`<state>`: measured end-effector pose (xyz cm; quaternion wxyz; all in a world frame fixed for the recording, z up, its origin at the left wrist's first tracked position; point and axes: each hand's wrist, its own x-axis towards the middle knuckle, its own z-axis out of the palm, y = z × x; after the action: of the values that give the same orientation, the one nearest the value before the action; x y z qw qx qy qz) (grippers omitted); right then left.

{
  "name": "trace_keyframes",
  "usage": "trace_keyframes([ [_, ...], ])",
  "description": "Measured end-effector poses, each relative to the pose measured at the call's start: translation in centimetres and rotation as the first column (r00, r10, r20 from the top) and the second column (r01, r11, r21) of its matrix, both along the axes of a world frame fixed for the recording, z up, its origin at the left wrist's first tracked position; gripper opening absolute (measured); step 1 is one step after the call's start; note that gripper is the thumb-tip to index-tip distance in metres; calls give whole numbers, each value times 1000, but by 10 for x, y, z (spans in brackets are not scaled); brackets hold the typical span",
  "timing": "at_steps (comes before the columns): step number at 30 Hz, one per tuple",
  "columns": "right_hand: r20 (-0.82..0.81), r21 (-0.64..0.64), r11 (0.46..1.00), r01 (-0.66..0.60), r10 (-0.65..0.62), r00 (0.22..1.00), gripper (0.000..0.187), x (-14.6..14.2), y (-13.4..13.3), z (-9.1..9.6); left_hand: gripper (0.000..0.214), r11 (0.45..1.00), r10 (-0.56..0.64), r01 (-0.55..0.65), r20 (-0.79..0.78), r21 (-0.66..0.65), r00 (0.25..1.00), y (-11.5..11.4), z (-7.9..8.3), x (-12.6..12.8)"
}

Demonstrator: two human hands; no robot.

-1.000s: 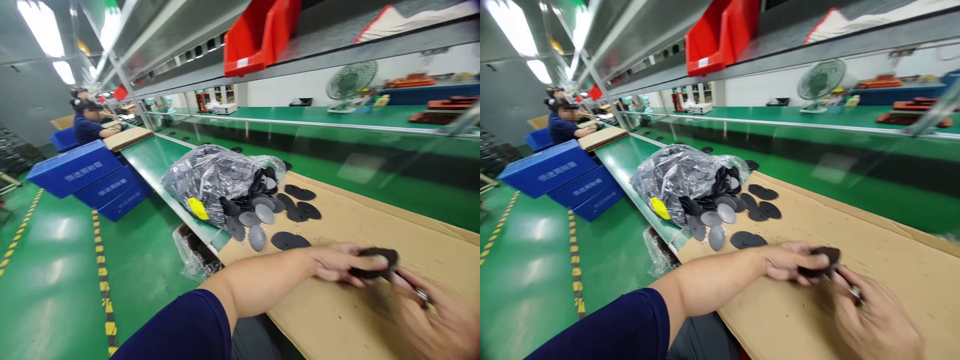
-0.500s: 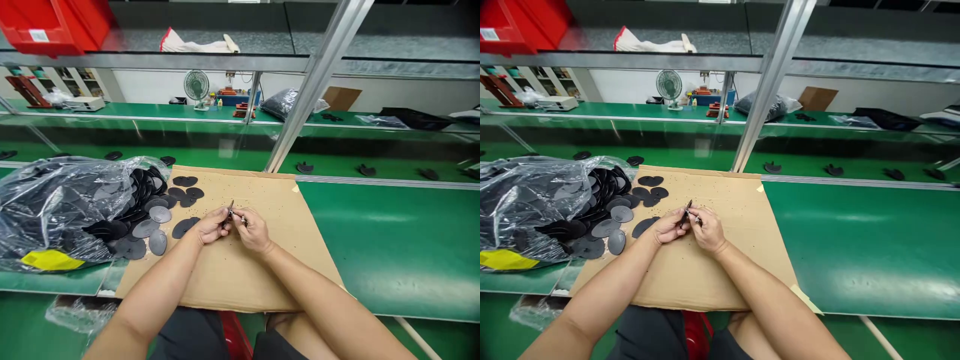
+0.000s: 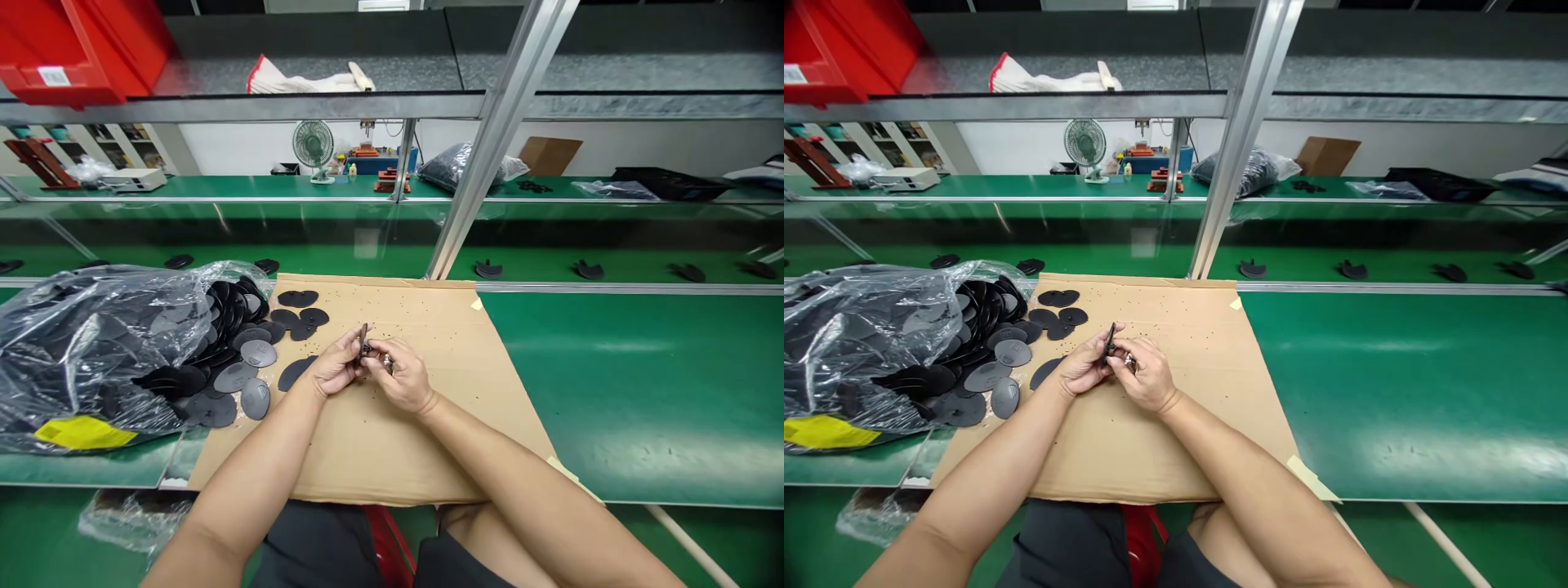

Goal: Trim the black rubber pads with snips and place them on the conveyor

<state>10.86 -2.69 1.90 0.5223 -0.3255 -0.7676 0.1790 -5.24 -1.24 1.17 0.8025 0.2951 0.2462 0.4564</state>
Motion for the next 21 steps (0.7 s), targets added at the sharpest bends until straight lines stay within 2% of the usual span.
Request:
trace_keyframes([
  [3, -176, -144, 986, 88, -113, 978, 19, 9, 7, -8, 54, 995, 99, -99, -63, 5, 993, 1, 1, 2],
  [6, -306, -320, 934, 160, -262, 915, 25, 22, 20, -21, 45, 943, 328, -332, -111, -11, 938, 7, -2, 7],
  [9, -335, -391, 910, 136, -279, 900, 30, 29, 30, -31, 39, 822, 560, -568, -212, 26, 801, 27, -3, 8],
  [11, -329, -395, 911, 117, -259, 908, 31, 30, 32, -34, 35, 742, 661, -646, -352, 178, 663, 52, 4, 3],
  [12, -322, -396, 912, 107, -247, 914, 31, 30, 32, -35, 32, 703, 702, -645, -431, 298, 566, 68, 10, -1],
  [14, -305, -405, 909, 95, -232, 924, 31, 29, 31, -35, 32, 628, 770, -530, -554, 570, 316, 104, 25, -13],
  [16, -288, -408, 909, 92, -223, 931, 31, 29, 31, -35, 37, 593, 800, -279, -591, 755, 102, 137, 41, -25],
  [17, -282, -405, 910, 92, -220, 934, 31, 29, 31, -35, 41, 602, 794, -162, -608, 782, 17, 150, 47, -29],
  [19, -268, -394, 914, 95, -214, 939, 31, 30, 33, -36, 48, 663, 744, 0, -659, 748, -109, 165, 52, -30],
  [21, -252, -384, 917, 104, -212, 944, 32, 30, 35, -37, 51, 716, 696, 82, -701, 693, -155, 162, 47, -21],
])
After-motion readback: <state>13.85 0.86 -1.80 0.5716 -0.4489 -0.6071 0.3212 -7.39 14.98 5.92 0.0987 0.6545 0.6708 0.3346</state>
